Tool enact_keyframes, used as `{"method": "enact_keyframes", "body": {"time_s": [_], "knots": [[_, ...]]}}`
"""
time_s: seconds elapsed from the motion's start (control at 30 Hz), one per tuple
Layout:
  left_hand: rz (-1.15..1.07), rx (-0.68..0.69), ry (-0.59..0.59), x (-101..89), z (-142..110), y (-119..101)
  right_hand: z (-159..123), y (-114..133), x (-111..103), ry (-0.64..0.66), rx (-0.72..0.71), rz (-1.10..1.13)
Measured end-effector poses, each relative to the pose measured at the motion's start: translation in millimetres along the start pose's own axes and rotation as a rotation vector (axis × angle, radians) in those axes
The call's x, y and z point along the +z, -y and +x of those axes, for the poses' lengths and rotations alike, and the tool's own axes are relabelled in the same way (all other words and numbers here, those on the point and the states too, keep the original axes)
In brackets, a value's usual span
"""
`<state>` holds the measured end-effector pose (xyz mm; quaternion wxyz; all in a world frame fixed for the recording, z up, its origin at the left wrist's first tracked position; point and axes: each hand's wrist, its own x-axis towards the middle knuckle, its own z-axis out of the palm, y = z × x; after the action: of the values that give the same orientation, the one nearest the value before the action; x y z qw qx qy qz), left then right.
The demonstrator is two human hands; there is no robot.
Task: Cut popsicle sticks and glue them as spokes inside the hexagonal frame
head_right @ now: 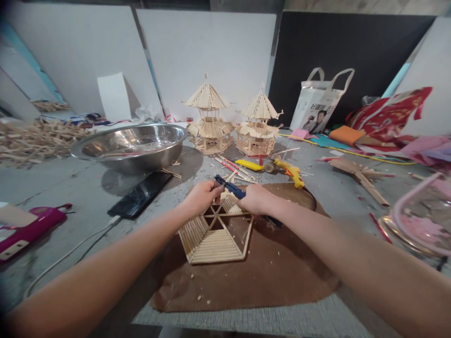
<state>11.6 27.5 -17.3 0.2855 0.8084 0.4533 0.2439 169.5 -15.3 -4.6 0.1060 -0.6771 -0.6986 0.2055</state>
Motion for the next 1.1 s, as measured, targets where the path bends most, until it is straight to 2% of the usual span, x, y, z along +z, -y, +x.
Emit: {"method": "enact_keyframes", "body": {"time_s": [0.17, 0.37, 0.4, 0.47, 0.53, 0.6, 0.7, 0.77, 0.9, 1.1], "knots": [[-0.008, -0.015, -0.008, -0.2, 0.3, 1.8, 2.3, -4.1, -4.0, -0.046, 0.089, -0.012], [-0.069, -0.012, -0.003, -1.0, -0.4, 4.5, -2.3, -14.9, -19.6, 0.141, 0.147, 0.151], [-0.08, -0.024, -0.004, -1.7, -0.9, 4.3, -4.4, -16.0, -21.4, 0.129, 0.136, 0.127], [-0.105, -0.049, 0.013, -4.0, -2.4, 2.9, -9.7, -18.1, -22.9, 0.024, 0.115, 0.024], [-0.144, -0.058, 0.101, -6.8, -4.7, 0.7, -16.5, -21.4, -20.7, -0.128, 0.096, -0.094], [-0.164, -0.048, 0.247, -9.3, -7.7, -2.3, -24.0, -27.2, -14.6, -0.248, 0.094, -0.188], [-0.091, -0.027, 0.422, -11.3, -12.7, -7.8, -33.3, -40.1, -2.0, -0.335, 0.131, -0.27], [-0.016, -0.003, 0.496, -11.9, -15.6, -11.5, -36.3, -49.0, 5.2, -0.338, 0.123, -0.294], [0.141, 0.046, 0.514, -13.6, -19.2, -16.6, -35.6, -59.5, 11.0, -0.321, 0.116, -0.313], [0.298, 0.113, 0.582, -15.2, -19.4, -16.2, -34.3, -59.5, 11.7, -0.306, 0.103, -0.306]]}}
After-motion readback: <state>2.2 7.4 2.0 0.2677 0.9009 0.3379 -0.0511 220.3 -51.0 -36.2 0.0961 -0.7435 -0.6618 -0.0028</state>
